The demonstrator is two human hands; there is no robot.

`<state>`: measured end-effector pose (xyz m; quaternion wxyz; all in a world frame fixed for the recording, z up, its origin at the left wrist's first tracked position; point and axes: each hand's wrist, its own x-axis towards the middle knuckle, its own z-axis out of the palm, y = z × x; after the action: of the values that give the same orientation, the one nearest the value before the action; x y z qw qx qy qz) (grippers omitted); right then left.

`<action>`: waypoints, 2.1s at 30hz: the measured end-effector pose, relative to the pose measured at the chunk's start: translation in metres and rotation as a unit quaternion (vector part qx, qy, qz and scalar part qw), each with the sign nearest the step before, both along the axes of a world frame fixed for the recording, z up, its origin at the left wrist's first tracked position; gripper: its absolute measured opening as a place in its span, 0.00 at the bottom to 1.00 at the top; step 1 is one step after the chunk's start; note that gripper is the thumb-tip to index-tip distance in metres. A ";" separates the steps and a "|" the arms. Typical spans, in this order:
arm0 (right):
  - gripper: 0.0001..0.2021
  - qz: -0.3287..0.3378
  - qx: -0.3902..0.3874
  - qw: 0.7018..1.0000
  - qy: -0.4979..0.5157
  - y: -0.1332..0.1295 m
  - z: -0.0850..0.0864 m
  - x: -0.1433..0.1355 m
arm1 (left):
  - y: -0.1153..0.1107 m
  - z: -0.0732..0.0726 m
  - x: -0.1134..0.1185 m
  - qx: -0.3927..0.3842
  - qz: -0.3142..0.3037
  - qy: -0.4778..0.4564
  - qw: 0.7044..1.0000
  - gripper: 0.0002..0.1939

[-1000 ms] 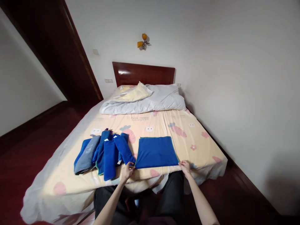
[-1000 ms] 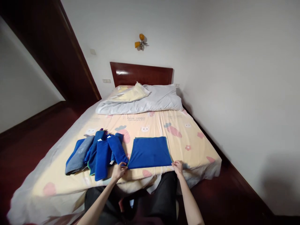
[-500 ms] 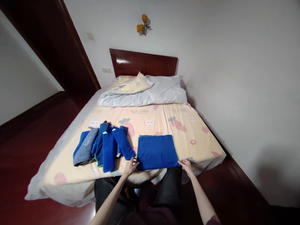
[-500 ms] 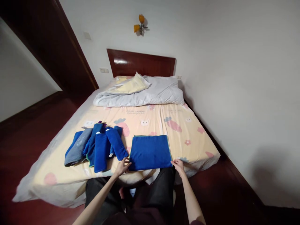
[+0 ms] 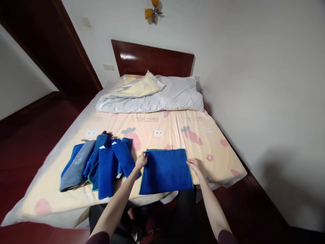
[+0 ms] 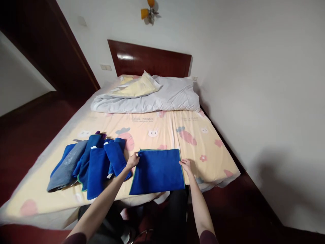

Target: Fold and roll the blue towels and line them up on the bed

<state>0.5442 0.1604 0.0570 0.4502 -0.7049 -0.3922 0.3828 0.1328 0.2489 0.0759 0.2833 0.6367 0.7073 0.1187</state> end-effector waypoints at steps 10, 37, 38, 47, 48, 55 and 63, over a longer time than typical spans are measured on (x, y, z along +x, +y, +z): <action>0.14 -0.034 -0.021 0.995 -0.091 0.098 -0.031 -0.008 | 0.057 -0.031 -0.005 0.040 -0.008 -0.077 0.996 0.13; 0.05 0.133 -0.081 0.930 -0.332 0.126 -0.022 0.016 | 0.086 -0.024 -0.014 0.049 -0.173 0.018 0.984 0.13; 0.05 0.141 -0.085 0.928 -0.334 0.129 -0.022 0.018 | 0.088 -0.024 -0.017 0.044 -0.181 0.019 0.982 0.11; 0.07 0.072 -0.047 0.916 -0.393 0.175 -0.002 -0.006 | 0.127 -0.014 -0.036 0.111 -0.067 0.034 0.991 0.14; 0.10 0.062 -0.035 0.909 -0.412 0.177 0.002 -0.018 | 0.128 -0.012 -0.032 0.123 -0.045 0.041 0.991 0.15; 0.25 0.216 0.103 0.847 -0.475 0.132 -0.016 -0.096 | 0.049 -0.038 0.031 0.220 -0.125 0.067 0.965 0.26; 0.29 0.202 0.022 0.852 -0.482 0.093 -0.034 -0.076 | -0.040 -0.064 0.028 0.234 -0.075 0.058 0.968 0.31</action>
<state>0.4681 0.2538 0.0228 0.1330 -0.6960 -0.7022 0.0687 0.1609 0.2090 0.0121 0.0930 0.7422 0.6252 0.2227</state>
